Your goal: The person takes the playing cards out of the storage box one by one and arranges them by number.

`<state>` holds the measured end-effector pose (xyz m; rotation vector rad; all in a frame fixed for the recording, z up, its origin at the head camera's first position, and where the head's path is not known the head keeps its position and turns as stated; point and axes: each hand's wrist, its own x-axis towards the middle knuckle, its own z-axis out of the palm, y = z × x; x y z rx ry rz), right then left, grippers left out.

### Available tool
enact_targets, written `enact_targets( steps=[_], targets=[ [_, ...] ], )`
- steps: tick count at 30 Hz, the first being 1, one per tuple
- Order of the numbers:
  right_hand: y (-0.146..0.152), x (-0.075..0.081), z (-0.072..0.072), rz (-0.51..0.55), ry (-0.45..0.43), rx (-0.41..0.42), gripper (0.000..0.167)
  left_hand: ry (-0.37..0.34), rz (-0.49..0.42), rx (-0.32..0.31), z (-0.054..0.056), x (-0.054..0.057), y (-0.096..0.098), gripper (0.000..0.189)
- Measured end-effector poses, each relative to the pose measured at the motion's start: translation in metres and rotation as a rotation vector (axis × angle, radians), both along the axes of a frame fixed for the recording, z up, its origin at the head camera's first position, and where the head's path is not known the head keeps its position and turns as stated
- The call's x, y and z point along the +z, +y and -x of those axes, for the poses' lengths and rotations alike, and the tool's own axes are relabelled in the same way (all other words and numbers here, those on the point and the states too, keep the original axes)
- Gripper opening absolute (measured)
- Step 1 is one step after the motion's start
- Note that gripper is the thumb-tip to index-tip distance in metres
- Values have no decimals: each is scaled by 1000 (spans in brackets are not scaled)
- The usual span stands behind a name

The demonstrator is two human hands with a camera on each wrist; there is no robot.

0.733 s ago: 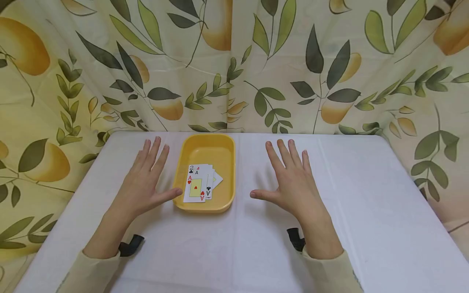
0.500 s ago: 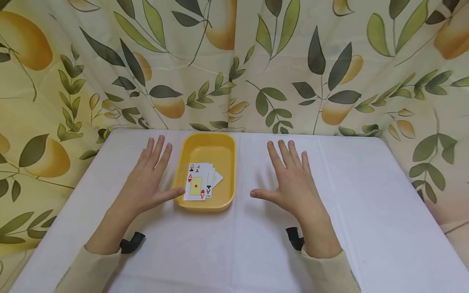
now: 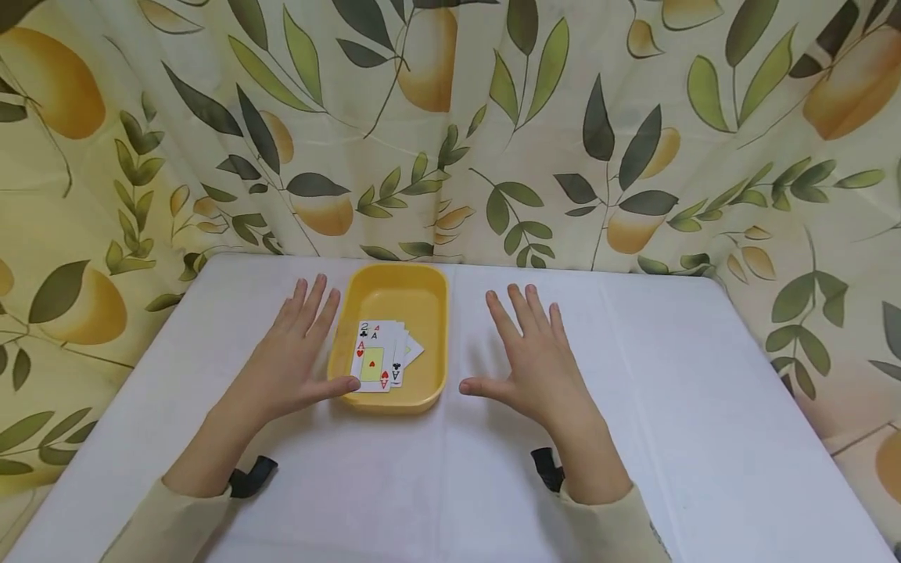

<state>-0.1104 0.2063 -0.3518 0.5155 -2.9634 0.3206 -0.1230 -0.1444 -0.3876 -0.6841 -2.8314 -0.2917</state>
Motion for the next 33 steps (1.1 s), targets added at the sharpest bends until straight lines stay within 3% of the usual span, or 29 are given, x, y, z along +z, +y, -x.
enact_targets(
  steps=[7, 13, 21, 28, 33],
  targets=[
    [-45, -1, 5, -2, -13, 142, 119, -119, -44, -39, -2, -7, 11, 130],
    [-82, -10, 16, 17, -34, 229, 98, -176, -9, -48, -4, -9, 12, 130],
    [-127, -28, 21, -95, -226, 379, 85, -207, -7, -88, -14, -20, 6, 130],
    [-137, -32, 21, -233, -274, 349, 59, -190, -31, -83, -16, -24, 7, 127],
    [-135, -31, 23, -217, -264, 307, 52, -165, -32, -93, -14, -22, 10, 126]
  ],
)
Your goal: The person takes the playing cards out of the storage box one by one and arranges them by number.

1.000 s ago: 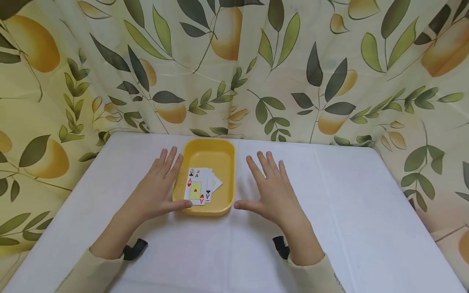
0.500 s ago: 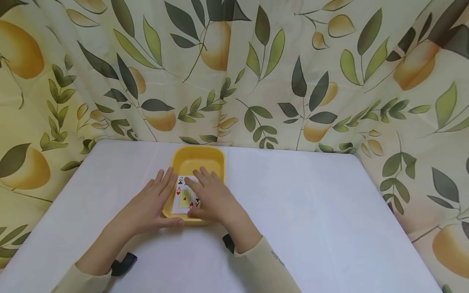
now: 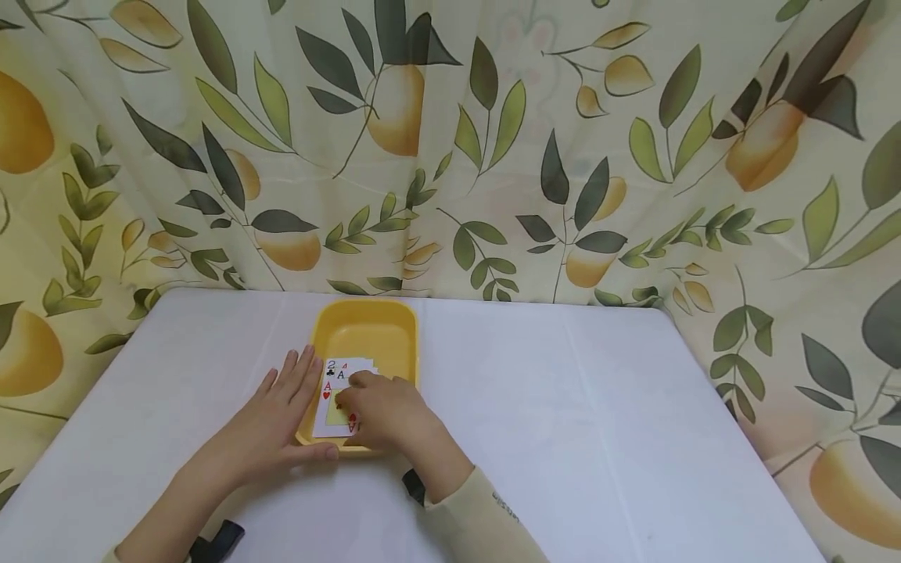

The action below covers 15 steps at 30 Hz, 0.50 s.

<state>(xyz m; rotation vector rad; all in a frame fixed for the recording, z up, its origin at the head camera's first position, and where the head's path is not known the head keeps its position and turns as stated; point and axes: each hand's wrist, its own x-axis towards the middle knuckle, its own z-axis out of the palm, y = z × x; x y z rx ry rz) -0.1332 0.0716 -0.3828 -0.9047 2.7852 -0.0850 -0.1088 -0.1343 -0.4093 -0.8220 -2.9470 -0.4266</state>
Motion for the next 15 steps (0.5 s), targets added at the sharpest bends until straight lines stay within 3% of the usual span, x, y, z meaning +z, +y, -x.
enact_targets(
  steps=[15],
  targets=[
    [-3, -2, -1, 40, 60, -82, 54, -35, -26, -1, -4, 3, 2, 118]
  ],
)
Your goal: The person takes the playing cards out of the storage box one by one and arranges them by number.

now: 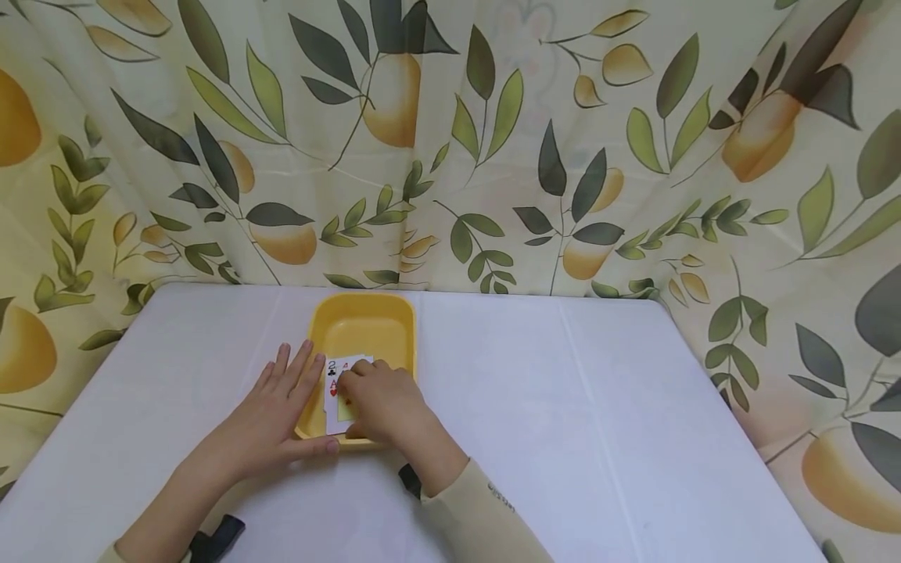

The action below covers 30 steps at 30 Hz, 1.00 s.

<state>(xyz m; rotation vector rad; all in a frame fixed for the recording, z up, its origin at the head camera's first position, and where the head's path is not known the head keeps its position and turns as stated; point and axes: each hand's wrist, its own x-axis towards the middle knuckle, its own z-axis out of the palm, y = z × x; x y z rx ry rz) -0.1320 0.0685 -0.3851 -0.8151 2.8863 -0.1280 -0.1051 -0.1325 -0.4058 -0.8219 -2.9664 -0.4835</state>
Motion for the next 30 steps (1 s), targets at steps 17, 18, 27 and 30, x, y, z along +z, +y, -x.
enact_targets(
  steps=[17, 18, 27, 30],
  targets=[
    [0, -5, 5, 28, 12, -15, 65, -62, 57, 65, 13, 8, -4, 136],
    [0, -4, 5, 38, 17, -10, 69, -62, 59, 65, 14, 8, -4, 136],
    [9, 5, 10, 207, 44, -82, 96, -48, 32, 47, 14, 5, -3, 135],
    [20, 13, 11, 271, 58, -126, 97, -55, 31, 50, 11, 3, -2, 137]
  ],
)
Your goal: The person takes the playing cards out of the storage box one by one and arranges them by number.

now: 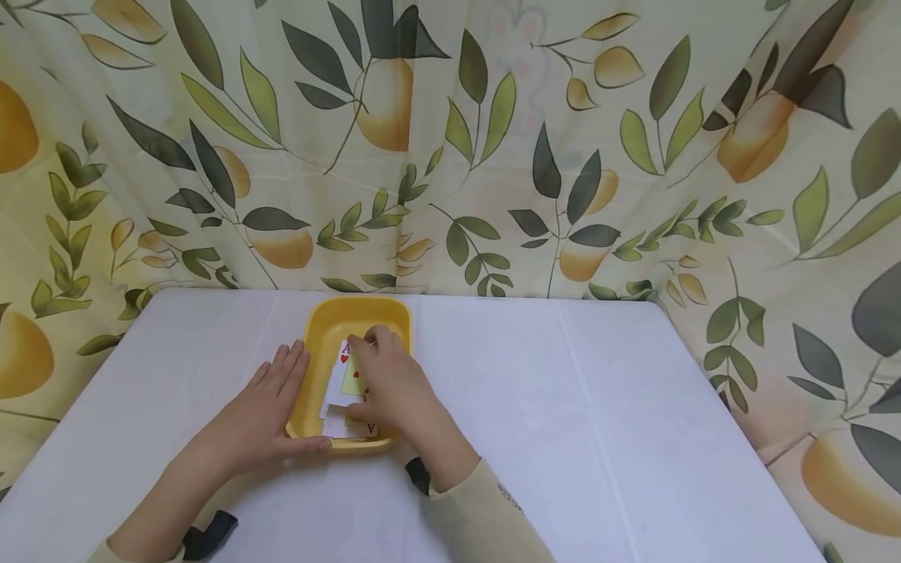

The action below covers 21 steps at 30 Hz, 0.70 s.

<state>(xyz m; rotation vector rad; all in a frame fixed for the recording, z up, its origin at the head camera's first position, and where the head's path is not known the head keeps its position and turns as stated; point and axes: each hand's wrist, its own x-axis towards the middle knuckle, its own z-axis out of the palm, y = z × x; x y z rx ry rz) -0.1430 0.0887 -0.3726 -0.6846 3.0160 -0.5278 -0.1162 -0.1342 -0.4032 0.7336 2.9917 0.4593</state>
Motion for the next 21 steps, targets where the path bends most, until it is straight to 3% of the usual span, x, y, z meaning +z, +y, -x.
enact_targets(
  steps=[12, 21],
  targets=[
    [51, 33, 7, 135, 53, -138, 95, -37, -10, 37, -7, -3, 0, 137],
    [92, 34, 26, 153, 5, -174, 94, -59, -37, 24, -2, 2, 1, 135]
  ],
)
